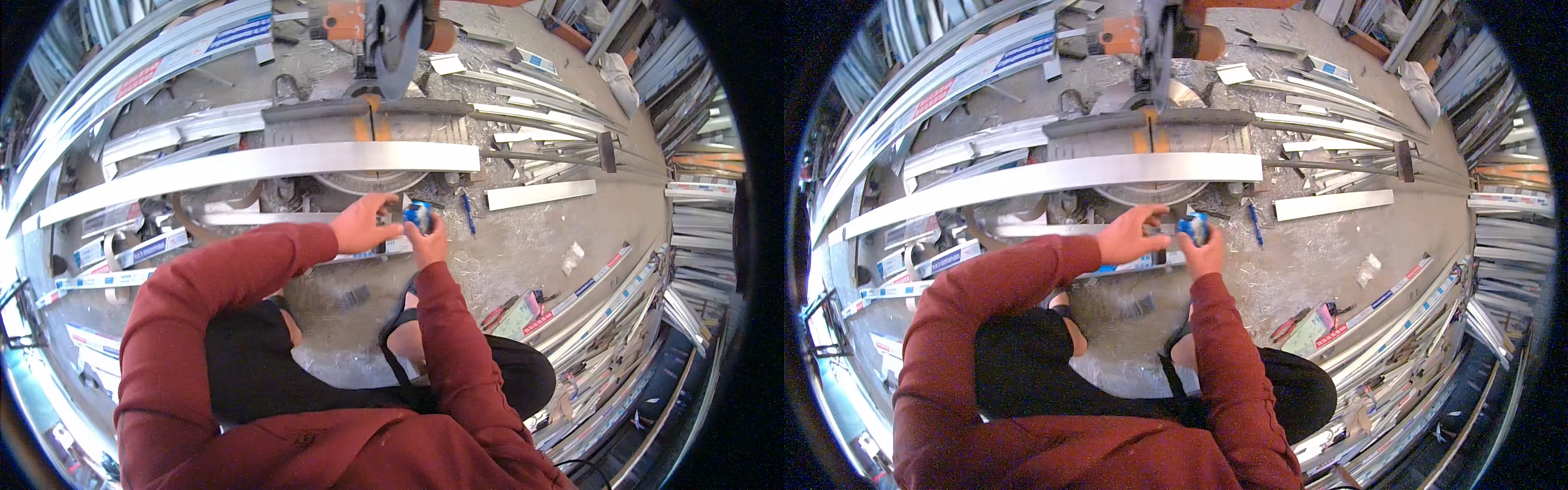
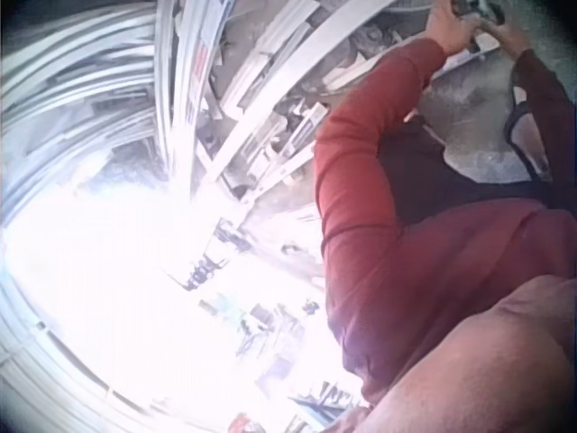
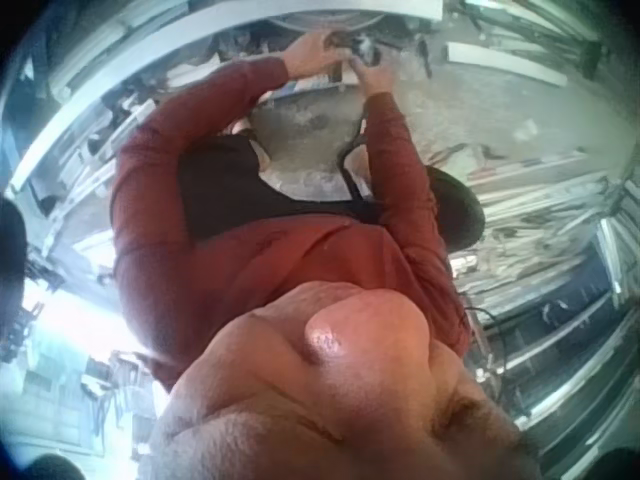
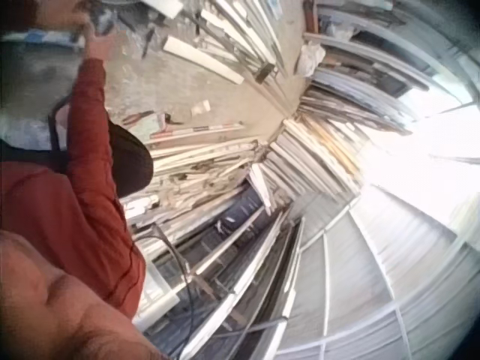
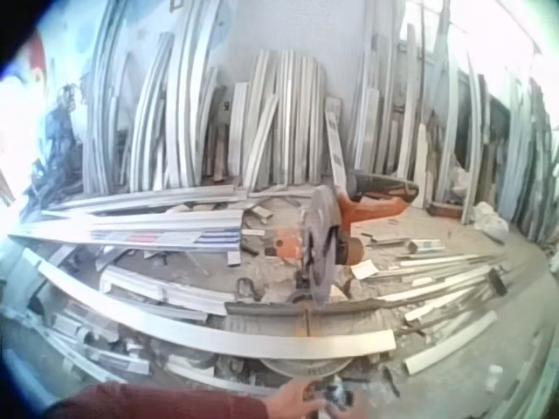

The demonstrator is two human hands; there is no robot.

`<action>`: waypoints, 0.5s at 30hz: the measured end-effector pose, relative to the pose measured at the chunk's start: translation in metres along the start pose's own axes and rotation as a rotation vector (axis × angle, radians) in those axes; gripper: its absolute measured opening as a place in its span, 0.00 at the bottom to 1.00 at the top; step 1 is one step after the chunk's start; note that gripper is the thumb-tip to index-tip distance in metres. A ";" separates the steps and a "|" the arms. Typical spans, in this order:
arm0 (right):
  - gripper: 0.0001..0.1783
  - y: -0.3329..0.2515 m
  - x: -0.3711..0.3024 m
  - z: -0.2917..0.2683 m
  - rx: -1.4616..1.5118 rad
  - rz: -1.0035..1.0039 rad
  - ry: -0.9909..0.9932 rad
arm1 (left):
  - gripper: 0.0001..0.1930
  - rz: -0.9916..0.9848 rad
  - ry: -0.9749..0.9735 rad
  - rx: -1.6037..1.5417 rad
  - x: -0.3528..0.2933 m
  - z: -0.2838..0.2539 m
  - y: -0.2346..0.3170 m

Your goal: The person uses a miter saw to cut a long metal profile into shorter pieces. They measure and mark the profile with a tape measure and pen, then cut it. The cut pieces are moved and stacked with other metal profiles in the workshop.

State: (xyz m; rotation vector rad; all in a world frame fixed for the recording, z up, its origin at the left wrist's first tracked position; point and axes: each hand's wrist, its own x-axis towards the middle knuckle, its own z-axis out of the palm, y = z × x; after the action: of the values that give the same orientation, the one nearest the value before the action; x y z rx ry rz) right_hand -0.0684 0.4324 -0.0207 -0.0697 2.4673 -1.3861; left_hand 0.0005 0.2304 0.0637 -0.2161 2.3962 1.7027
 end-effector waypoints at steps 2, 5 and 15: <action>0.40 -0.040 -0.024 0.009 0.141 -0.066 -0.239 | 0.34 0.041 0.111 -0.003 -0.005 -0.001 -0.015; 0.40 -0.076 -0.058 0.015 0.343 -0.071 -0.302 | 0.31 -0.100 0.078 -0.314 -0.022 0.001 -0.007; 0.13 -0.129 -0.096 0.011 0.614 0.364 -0.496 | 0.26 -0.154 -0.206 -0.353 -0.071 -0.044 -0.008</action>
State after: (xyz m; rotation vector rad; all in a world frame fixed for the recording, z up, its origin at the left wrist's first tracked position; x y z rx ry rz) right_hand 0.0117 0.3733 0.1059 0.1479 1.5010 -1.6431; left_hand 0.0678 0.1866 0.0870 -0.2542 1.8751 1.9567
